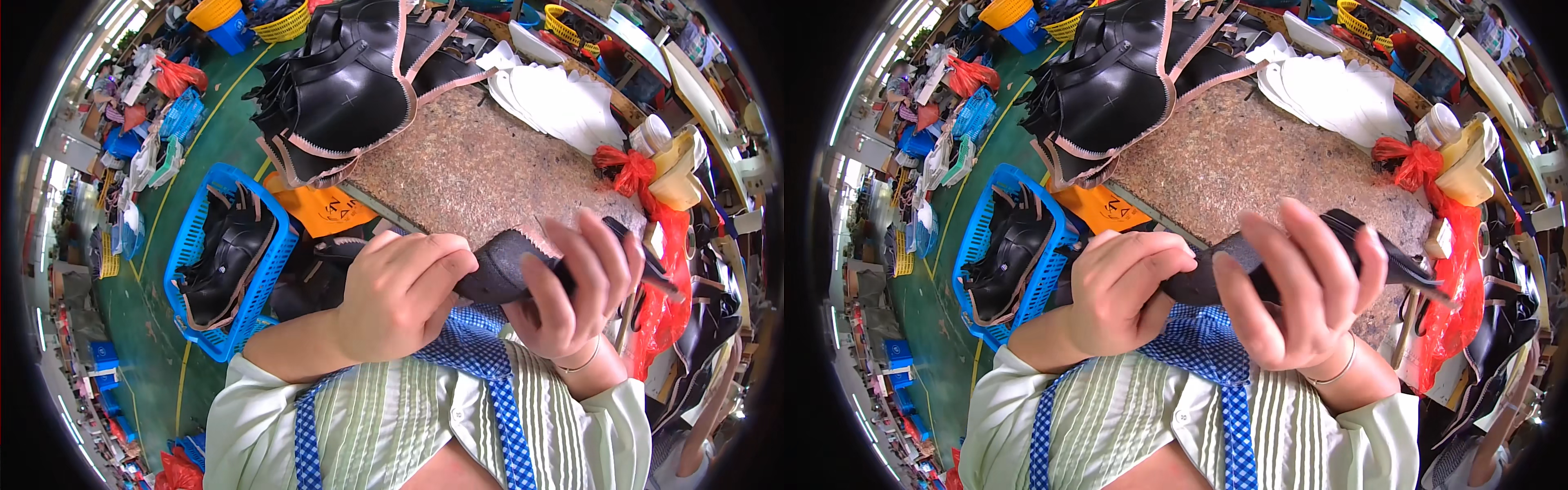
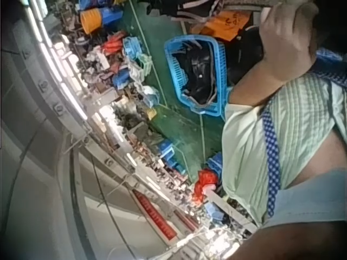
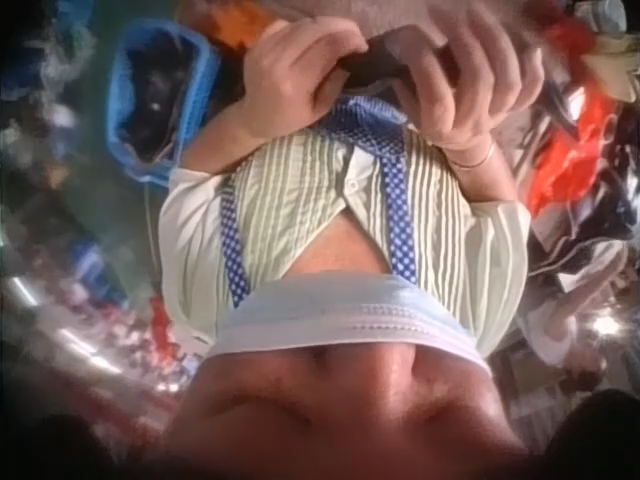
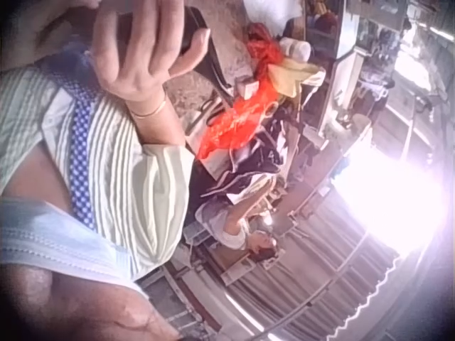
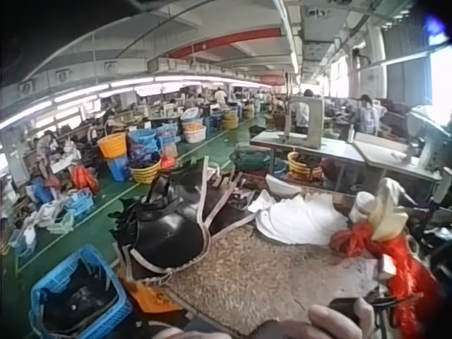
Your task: Attaching small metal buckles and accessories to leather shoe upper components in a factory setting.
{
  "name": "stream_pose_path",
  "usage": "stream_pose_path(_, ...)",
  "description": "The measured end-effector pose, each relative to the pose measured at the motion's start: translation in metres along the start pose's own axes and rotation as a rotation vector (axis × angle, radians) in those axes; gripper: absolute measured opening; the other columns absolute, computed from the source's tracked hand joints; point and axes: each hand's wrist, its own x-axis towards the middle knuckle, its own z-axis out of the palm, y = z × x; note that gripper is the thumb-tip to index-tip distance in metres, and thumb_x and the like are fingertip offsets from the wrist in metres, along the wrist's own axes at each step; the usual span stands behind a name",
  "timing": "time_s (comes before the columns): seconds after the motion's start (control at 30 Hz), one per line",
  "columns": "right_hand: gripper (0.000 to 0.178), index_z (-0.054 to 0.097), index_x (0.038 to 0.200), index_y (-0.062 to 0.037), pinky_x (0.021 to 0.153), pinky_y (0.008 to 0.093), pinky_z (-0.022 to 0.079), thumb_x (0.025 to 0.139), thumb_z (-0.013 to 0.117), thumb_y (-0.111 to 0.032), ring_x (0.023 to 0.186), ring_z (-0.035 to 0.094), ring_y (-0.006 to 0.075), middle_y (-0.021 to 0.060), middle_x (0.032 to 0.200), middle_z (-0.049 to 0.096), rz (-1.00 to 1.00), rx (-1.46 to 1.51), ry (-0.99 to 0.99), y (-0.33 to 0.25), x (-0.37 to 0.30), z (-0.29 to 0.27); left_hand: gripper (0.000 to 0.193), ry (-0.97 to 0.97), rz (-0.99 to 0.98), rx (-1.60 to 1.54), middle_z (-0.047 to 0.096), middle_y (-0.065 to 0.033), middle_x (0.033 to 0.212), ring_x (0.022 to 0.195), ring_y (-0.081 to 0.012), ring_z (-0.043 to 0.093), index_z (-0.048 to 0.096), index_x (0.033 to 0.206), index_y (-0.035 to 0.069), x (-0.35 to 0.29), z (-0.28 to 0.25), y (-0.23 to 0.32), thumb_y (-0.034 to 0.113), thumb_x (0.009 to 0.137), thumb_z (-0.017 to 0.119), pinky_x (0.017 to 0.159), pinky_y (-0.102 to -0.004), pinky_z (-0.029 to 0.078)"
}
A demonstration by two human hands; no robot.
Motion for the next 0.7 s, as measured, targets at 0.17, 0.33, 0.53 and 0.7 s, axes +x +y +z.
stream_pose_path(0.17, 0.01, 0.059, 0.092, -0.0115, 0.107, 0.0524, 0.032, 0.083, 0.06, -0.017, 0.1, 0.069, 0.0254, 0.0065, 0.098, 0.072, 0.002, 0.207, -0.192, -0.002, 0.0, -0.011, 0.034, 0.055, 0.213, 0.129, 0.068, -0.0105, 0.098, 0.081, -0.0233, 0.068, 0.068, 0.096, -0.001, -0.003, -0.005, 0.01, 0.008, 0.064, 0.062, 0.064, -0.0327, 0.043)
stream_pose_path(0.33, 0.012, 0.052, 0.087, -0.0047, 0.1, 0.0486, 0.044, 0.081, 0.06, -0.012, 0.095, 0.071, 0.032, 0.0156, 0.097, 0.071, -0.043, 0.473, -0.149, -0.003, -0.01, -0.004, 0.022, 0.106, 0.315, 0.23, 0.07, -0.0092, 0.097, 0.081, -0.02, 0.068, 0.068, 0.094, 0.002, -0.006, -0.006, 0.016, 0.013, 0.076, 0.064, 0.065, -0.0292, 0.038)
stream_pose_path(0.53, 0.023, 0.053, 0.089, -0.0031, 0.08, 0.0418, 0.049, 0.071, 0.061, -0.015, 0.077, 0.068, 0.0268, 0.0154, 0.09, 0.068, -0.042, 0.513, -0.1, -0.001, -0.01, 0.004, 0.032, 0.087, 0.201, 0.05, 0.068, -0.0122, 0.102, 0.084, -0.023, 0.067, 0.069, 0.099, 0.003, -0.002, -0.008, 0.01, 0.009, 0.068, 0.066, 0.067, -0.0335, 0.046)
stream_pose_path(0.7, 0.023, 0.056, 0.088, -0.0026, 0.071, 0.037, 0.048, 0.068, 0.061, -0.013, 0.076, 0.068, 0.0249, 0.0152, 0.093, 0.07, 0.032, 0.521, -0.085, -0.004, -0.008, 0.001, 0.026, 0.117, 0.133, -0.033, 0.066, -0.0161, 0.094, 0.08, -0.0254, 0.066, 0.067, 0.094, 0.0, -0.005, -0.009, 0.008, 0.01, 0.07, 0.065, 0.066, -0.0328, 0.05)
